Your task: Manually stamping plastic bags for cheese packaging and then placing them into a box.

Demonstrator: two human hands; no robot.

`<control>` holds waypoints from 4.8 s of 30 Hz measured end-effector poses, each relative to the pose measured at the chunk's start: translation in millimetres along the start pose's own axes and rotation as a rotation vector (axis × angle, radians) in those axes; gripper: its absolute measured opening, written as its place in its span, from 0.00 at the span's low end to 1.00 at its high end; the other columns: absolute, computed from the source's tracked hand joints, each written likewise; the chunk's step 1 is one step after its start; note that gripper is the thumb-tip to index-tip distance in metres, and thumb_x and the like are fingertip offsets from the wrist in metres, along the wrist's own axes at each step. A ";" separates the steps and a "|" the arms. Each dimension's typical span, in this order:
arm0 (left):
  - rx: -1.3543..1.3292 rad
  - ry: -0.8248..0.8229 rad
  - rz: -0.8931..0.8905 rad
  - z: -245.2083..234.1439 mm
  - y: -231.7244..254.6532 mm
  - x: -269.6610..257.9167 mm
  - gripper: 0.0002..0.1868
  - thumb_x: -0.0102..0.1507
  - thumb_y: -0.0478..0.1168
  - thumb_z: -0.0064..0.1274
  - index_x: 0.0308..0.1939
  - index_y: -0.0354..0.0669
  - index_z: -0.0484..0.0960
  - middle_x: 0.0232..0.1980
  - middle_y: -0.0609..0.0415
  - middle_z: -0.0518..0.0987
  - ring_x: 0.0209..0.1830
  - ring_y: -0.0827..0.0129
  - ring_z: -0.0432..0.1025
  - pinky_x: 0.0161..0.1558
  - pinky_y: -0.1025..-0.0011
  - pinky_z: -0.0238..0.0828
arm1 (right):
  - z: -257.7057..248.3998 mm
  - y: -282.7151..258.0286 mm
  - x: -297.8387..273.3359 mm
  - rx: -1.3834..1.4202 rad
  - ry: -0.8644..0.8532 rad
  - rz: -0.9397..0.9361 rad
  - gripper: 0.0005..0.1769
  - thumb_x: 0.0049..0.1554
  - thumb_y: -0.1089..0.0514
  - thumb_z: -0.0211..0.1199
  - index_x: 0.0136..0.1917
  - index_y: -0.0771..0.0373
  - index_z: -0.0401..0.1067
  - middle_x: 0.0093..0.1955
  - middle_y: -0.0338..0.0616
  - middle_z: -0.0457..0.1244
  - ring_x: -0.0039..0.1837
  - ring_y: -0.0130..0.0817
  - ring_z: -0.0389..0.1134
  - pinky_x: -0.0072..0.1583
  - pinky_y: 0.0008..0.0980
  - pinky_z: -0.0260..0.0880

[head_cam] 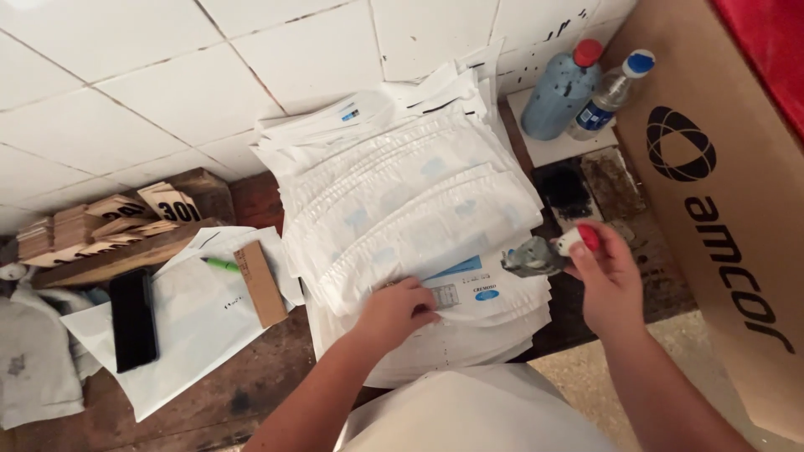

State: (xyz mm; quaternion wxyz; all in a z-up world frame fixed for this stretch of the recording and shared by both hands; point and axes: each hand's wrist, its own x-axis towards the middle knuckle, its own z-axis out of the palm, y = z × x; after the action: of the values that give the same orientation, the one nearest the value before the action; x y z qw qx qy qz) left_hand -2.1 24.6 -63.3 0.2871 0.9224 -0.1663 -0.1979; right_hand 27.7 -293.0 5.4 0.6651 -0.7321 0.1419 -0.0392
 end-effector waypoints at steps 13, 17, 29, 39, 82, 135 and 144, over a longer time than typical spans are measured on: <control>-0.191 -0.046 -0.299 -48.4 30.3 -6.1 0.14 0.69 0.54 0.48 0.47 0.57 0.86 0.37 0.56 0.82 0.39 0.55 0.80 0.48 0.60 0.77 | -7.6 19.2 -24.5 -0.126 -0.162 -0.373 0.27 0.57 0.71 0.63 0.70 0.71 0.68 0.51 0.51 0.64 0.56 0.46 0.74 0.58 0.42 0.75; -0.256 0.042 -0.488 -63.1 46.1 -2.5 0.16 0.71 0.59 0.38 0.54 0.62 0.75 0.30 0.62 0.84 0.38 0.64 0.82 0.48 0.62 0.76 | 20.9 46.2 -22.7 -0.443 -0.264 -0.709 0.28 0.50 0.56 0.74 0.64 0.61 0.75 0.46 0.44 0.68 0.48 0.41 0.74 0.52 0.37 0.75; 0.078 -0.061 0.113 -0.1 24.3 -19.2 0.26 0.57 0.47 0.65 0.57 0.54 0.74 0.53 0.55 0.75 0.51 0.52 0.73 0.45 0.54 0.75 | 62.7 -50.1 14.4 -0.450 -0.420 -0.076 0.23 0.58 0.55 0.67 0.66 0.58 0.71 0.58 0.51 0.68 0.60 0.46 0.70 0.59 0.41 0.75; -0.182 -0.104 -0.236 -31.1 32.7 -19.7 0.07 0.67 0.49 0.53 0.38 0.59 0.84 0.43 0.70 0.77 0.35 0.71 0.75 0.37 0.70 0.67 | -21.6 -60.5 67.2 -0.495 0.022 -0.335 0.22 0.66 0.59 0.58 0.73 0.56 0.65 0.65 0.45 0.64 0.59 0.36 0.67 0.62 0.32 0.65; 0.134 0.080 0.182 -3.8 -10.9 -25.4 0.29 0.46 0.56 0.74 0.49 0.66 0.81 0.69 0.61 0.66 0.83 0.54 0.45 0.81 0.50 0.31 | 49.7 46.2 -29.8 -0.606 -0.285 -0.924 0.23 0.55 0.47 0.71 0.62 0.52 0.77 0.51 0.36 0.70 0.52 0.32 0.74 0.55 0.30 0.77; -0.271 0.307 -0.093 -16.8 9.4 -28.4 0.05 0.70 0.50 0.50 0.46 0.59 0.74 0.54 0.56 0.75 0.55 0.50 0.78 0.56 0.56 0.76 | -1.6 42.8 -65.5 -0.367 -0.314 -0.526 0.27 0.49 0.58 0.76 0.62 0.62 0.76 0.47 0.43 0.68 0.50 0.36 0.75 0.57 0.34 0.78; 0.094 0.834 -0.082 -74.2 38.4 -3.2 0.09 0.69 0.42 0.54 0.51 0.47 0.74 0.56 0.50 0.73 0.59 0.48 0.75 0.54 0.51 0.77 | 72.9 47.5 -25.2 -0.481 -0.262 -0.992 0.25 0.56 0.57 0.72 0.65 0.63 0.73 0.50 0.42 0.67 0.52 0.38 0.72 0.56 0.35 0.76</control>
State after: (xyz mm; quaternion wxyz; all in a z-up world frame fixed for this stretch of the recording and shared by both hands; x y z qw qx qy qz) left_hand 21.9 30.4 16.6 0.2793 0.9414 -0.0076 0.1889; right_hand 14.1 -219.7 -46.2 0.3936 -0.8407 -0.2982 -0.2223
